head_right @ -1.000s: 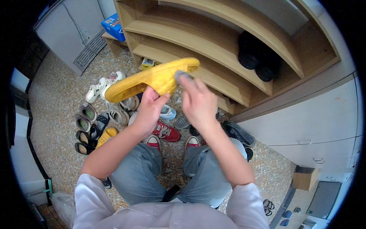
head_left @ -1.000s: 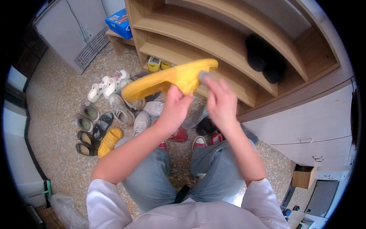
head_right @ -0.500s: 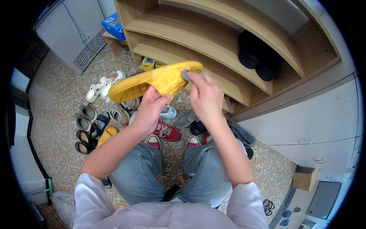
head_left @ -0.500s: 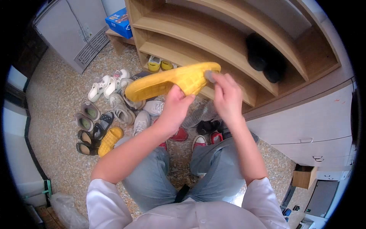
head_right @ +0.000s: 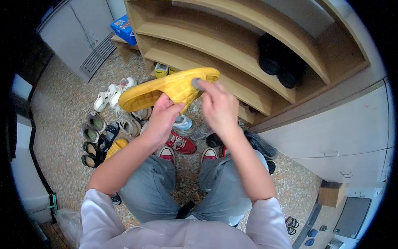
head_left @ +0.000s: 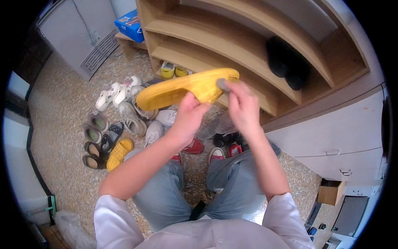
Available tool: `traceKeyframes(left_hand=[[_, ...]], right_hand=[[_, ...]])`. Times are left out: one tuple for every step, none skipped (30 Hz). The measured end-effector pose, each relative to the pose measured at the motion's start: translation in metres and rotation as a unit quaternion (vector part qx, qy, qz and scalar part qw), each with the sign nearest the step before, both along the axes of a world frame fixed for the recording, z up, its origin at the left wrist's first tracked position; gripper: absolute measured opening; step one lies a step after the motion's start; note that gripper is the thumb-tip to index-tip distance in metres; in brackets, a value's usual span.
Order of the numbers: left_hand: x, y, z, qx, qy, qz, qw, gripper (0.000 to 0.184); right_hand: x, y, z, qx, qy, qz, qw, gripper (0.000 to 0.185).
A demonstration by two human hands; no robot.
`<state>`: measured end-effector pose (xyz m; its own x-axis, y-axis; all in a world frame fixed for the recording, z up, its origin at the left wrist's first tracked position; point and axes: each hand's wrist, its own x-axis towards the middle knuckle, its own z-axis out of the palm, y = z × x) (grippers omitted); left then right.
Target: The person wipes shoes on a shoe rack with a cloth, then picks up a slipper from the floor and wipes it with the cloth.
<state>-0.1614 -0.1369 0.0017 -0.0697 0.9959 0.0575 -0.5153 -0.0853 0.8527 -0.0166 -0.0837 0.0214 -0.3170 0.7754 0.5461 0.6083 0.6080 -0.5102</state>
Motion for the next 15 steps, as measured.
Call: traceKeyframes(left_hand=[[0.0, -0.001, 0.002, -0.007, 0.002, -0.003, 1.0, 0.044], [0.0, -0.002, 0.003, -0.013, 0.003, -0.007, 1.0, 0.044], [0.001, -0.001, 0.004, -0.013, 0.002, -0.007, 1.0, 0.044], [0.001, -0.001, 0.004, -0.011, 0.005, -0.004, 1.0, 0.044], [0.001, -0.001, 0.005, -0.01, 0.007, -0.001, 1.0, 0.045], [0.0, 0.0, 0.004, -0.009, 0.006, 0.001, 1.0, 0.045], [-0.002, 0.001, 0.001, -0.012, 0.0, -0.004, 1.0, 0.044], [-0.004, 0.001, 0.0, -0.017, -0.005, -0.007, 1.0, 0.044], [-0.004, 0.0, 0.0, -0.018, -0.004, -0.005, 1.0, 0.044], [-0.004, 0.0, 0.001, -0.024, -0.01, -0.011, 1.0, 0.043], [-0.003, 0.0, 0.002, -0.028, -0.016, -0.019, 0.999, 0.043], [-0.003, 0.001, 0.001, -0.028, -0.017, -0.019, 0.999, 0.043], [-0.003, 0.001, 0.0, -0.021, -0.014, -0.016, 1.0, 0.043], [-0.003, 0.002, -0.001, -0.015, -0.01, -0.013, 1.0, 0.042], [-0.004, 0.002, 0.0, -0.014, -0.011, -0.013, 1.0, 0.042]], right_hand=[[0.003, 0.006, 0.001, -0.022, 0.017, -0.014, 1.0, 0.024], [0.006, 0.009, 0.001, -0.021, 0.022, -0.021, 0.999, 0.024], [0.006, 0.011, 0.003, -0.019, 0.027, -0.029, 0.999, 0.024], [0.001, 0.005, 0.001, 0.0, 0.016, -0.016, 1.0, 0.025], [-0.007, -0.007, -0.002, 0.02, 0.004, -0.002, 1.0, 0.026], [-0.015, -0.02, -0.003, 0.039, 0.0, 0.023, 0.999, 0.028], [-0.018, -0.026, 0.0, 0.012, -0.024, 0.043, 0.999, 0.029], [-0.016, -0.021, -0.003, 0.019, -0.018, 0.043, 0.999, 0.03], [-0.012, -0.013, -0.005, 0.026, -0.01, 0.043, 0.999, 0.03], [-0.007, -0.006, -0.005, 0.007, -0.01, 0.021, 1.0, 0.03], [-0.002, 0.001, -0.003, -0.012, -0.011, -0.002, 1.0, 0.03], [0.0, 0.005, -0.001, -0.005, 0.001, -0.005, 1.0, 0.03], [-0.003, 0.001, -0.003, -0.005, 0.0, -0.005, 1.0, 0.03], [-0.009, -0.008, -0.005, 0.02, -0.006, 0.02, 1.0, 0.03], [-0.015, -0.017, -0.005, 0.045, -0.011, 0.045, 0.998, 0.03]])
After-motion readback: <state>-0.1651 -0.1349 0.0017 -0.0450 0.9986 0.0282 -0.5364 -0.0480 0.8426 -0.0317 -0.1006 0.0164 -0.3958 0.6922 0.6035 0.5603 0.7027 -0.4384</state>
